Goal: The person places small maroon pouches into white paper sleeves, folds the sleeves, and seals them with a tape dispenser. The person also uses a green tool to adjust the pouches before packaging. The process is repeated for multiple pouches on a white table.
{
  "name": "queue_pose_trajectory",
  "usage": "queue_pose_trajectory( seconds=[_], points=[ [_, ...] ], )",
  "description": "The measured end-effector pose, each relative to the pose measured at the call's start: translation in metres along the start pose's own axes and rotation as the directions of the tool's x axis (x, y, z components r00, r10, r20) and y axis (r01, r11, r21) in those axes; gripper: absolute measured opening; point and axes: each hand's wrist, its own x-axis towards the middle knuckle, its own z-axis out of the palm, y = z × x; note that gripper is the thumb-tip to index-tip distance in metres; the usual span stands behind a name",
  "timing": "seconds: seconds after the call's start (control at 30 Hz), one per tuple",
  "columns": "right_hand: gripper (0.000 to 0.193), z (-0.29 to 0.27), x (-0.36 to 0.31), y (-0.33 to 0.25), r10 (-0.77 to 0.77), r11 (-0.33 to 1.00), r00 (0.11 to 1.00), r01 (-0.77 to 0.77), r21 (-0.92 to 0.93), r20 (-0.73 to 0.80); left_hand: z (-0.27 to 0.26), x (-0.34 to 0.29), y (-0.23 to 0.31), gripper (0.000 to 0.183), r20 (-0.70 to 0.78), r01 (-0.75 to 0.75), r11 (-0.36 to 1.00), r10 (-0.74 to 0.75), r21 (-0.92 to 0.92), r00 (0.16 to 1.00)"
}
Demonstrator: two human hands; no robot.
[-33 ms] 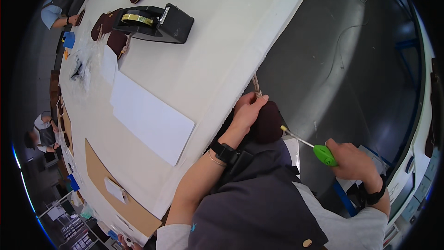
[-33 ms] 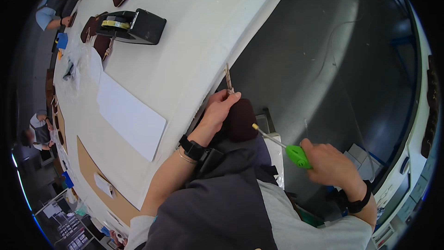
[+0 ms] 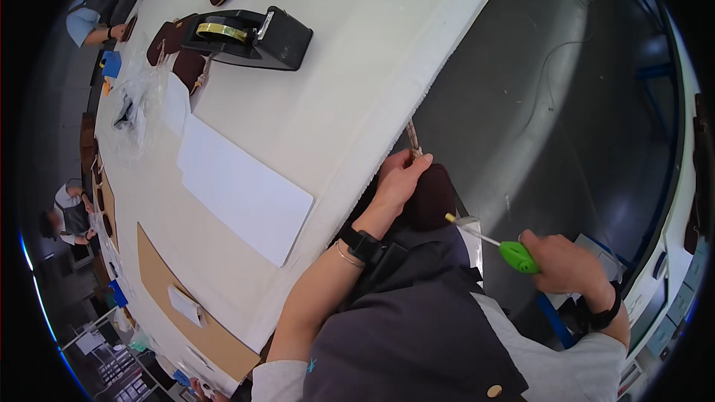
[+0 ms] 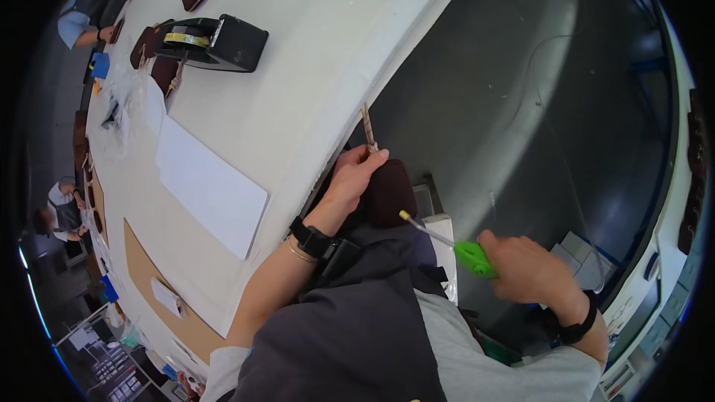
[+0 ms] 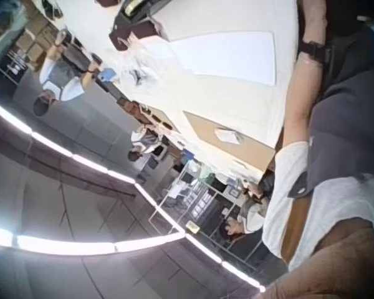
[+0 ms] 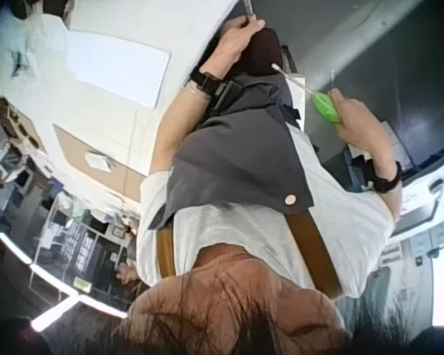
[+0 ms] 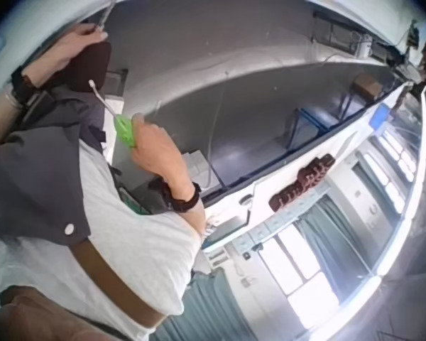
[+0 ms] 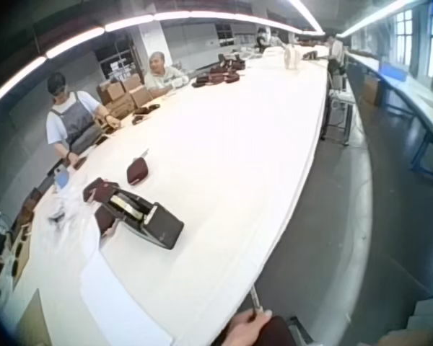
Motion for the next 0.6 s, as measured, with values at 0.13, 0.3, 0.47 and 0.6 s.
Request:
queue_pose_trajectory(
  seconds=[0.13, 0.3, 0.47, 0.6],
  points=[
    [0.033, 0.007, 0.011, 0.001, -0.001, 0.998, 0.998, -0.002, -0.056, -0.059, -0.001, 0.003, -0.002, 0.020, -0.010, 0.015, 0.998, -0.016, -0.053, 1.000],
    [0.032, 0.007, 0.016, -0.010, -0.015, 0.999, 0.999, 0.016, -0.043, 0.028, -0.001, 0.003, -0.003, 0.017, -0.057, 0.036, 0.991, -0.043, -0.126, 0.997],
    [0.030, 0.008, 0.014, 0.008, 0.063, 0.996, 0.997, -0.065, -0.059, -0.033, -0.001, 0.006, -0.007, 0.017, -0.070, 0.041, 0.985, -0.054, -0.169, 0.996],
    [0.032, 0.010, 0.012, 0.012, 0.071, 0.997, 0.997, -0.072, -0.021, -0.032, 0.003, 0.007, -0.008, 0.018, -0.096, 0.035, 0.989, -0.049, -0.145, 0.994]
  ],
)
